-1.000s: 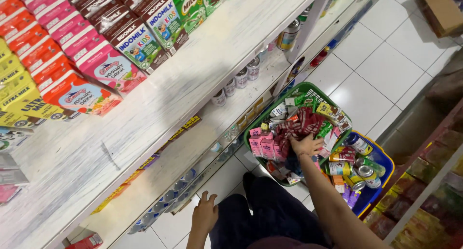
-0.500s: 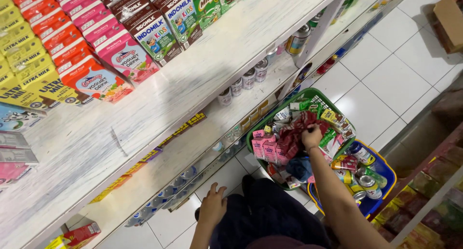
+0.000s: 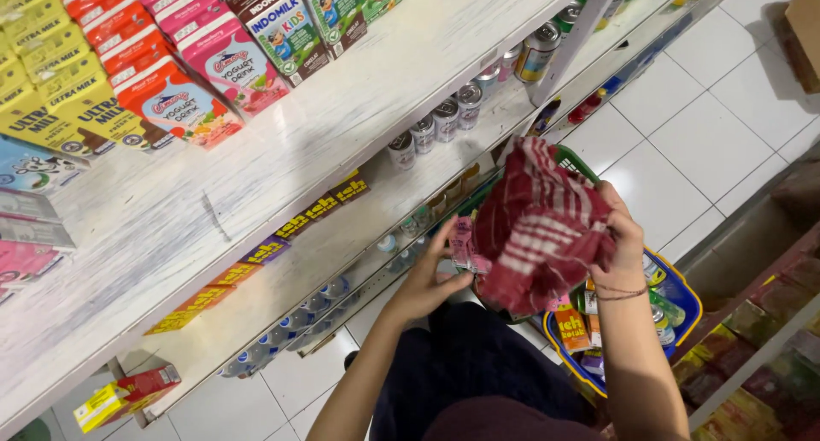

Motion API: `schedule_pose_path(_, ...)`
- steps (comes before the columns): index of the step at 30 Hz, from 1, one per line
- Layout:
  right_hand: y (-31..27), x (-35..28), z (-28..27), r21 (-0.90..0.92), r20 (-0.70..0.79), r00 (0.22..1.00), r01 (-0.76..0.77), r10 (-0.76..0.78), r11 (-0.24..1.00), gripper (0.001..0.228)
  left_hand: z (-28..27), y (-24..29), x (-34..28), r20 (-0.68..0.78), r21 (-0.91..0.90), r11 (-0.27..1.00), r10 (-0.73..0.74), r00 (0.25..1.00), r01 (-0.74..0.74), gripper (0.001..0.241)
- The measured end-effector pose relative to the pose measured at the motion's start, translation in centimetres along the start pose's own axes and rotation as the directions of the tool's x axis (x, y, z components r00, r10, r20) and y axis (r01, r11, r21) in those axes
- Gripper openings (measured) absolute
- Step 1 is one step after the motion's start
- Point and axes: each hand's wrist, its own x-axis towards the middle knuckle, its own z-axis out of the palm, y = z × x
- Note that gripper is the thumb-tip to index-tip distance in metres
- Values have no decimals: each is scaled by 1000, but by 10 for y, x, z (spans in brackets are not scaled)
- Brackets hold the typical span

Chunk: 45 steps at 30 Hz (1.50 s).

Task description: Cleaning and scanning milk and yogurt cartons before organizing them on grocery store shelves.

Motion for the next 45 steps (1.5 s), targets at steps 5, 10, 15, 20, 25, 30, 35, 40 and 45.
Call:
schedule_pose_path(5,5,7,-37,284,425,905,-126,-7,950,18,-5,-46,31,-45,-228,932,280,959,-282,92)
schedule_pose_path(10,-9,21,-20,127,615,787,-42,-45,991,32,-23,-53,6,245,-146,888,460,854,-436,90)
schedule_pose_path(15,-33,25,37,-2,792,607,108,-64,994,50,-69,21,-95,-60,-78,962,257,964,-262,40)
schedule_pose_path(20,-83,-5,187,-489,869,427,661,251,569,73,-104,129,-174,-274,282,871,475,836,-402,36)
schedule_pose_path(25,-79,-62,302,-268,939,118,838,322,475,108,-107,191,-196,-127,683,582,689,713,-441,44)
schedule_pose_path(30,-51,-88,357,-645,617,365,742,697,182,119,-106,192,-212,-254,804,518,742,620,-291,42)
schedule_pose_path(35,-41,-81,383,-588,640,397,804,658,87,40,-110,179,-248,-376,480,741,657,654,-469,63)
schedule_pose_path(40,-48,-72,405,-604,610,477,797,633,-18,39,-136,155,-276,-338,511,673,729,595,-535,86)
schedule_pose_path(45,-59,-39,423,-385,850,251,896,464,221,33,-190,166,-317,-502,423,893,87,861,157,18)
